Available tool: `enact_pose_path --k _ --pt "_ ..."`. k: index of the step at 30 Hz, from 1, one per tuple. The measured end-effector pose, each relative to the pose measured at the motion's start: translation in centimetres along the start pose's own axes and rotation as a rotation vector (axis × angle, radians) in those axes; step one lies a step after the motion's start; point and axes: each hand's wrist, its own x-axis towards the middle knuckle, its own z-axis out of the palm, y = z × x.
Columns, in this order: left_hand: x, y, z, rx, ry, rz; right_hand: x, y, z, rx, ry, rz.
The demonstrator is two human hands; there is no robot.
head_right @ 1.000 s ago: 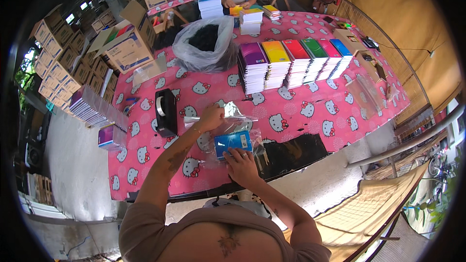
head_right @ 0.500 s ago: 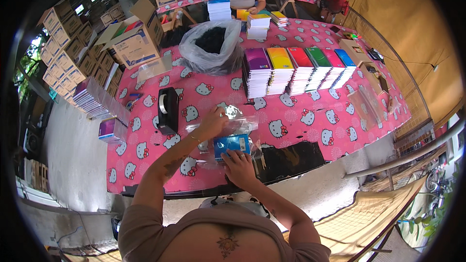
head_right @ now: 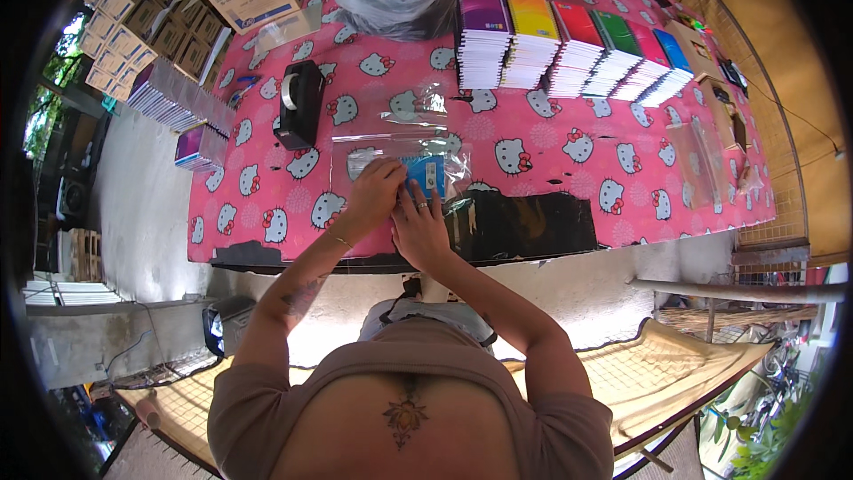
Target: The person stacks multiple colorful notebooks and places them into clear plastic bags, sealing the bags with tape.
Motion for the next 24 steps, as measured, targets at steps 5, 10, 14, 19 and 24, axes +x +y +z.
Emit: enact_pose_path --k 5,10,14,19,24 --pt "-0.8 1.7 1.5 -0.061 0.008 -0.126 0.3 1.4 1.2 -0.186 0.051 -0.084" --pt "-1.0 1.2 1.2 -0.21 -0.094 -0.302 1.5 3.5 -0.4 0.179 -0.044 -0.054" --pt "-1.2 0.9 0.7 -0.191 -0.104 -0.247 1.5 11.0 -4.1 0.318 -0.259 0.247" --pt "-1.8 1.9 1.7 0.054 -0.068 -0.123 3.6 7.3 -9.0 -0.001 -0.168 0.261" --pt "-2.0 1.8 0.6 -0.073 -0.069 -0.124 2.0 6.1 -2.2 -0.146 -0.079 -0.099"
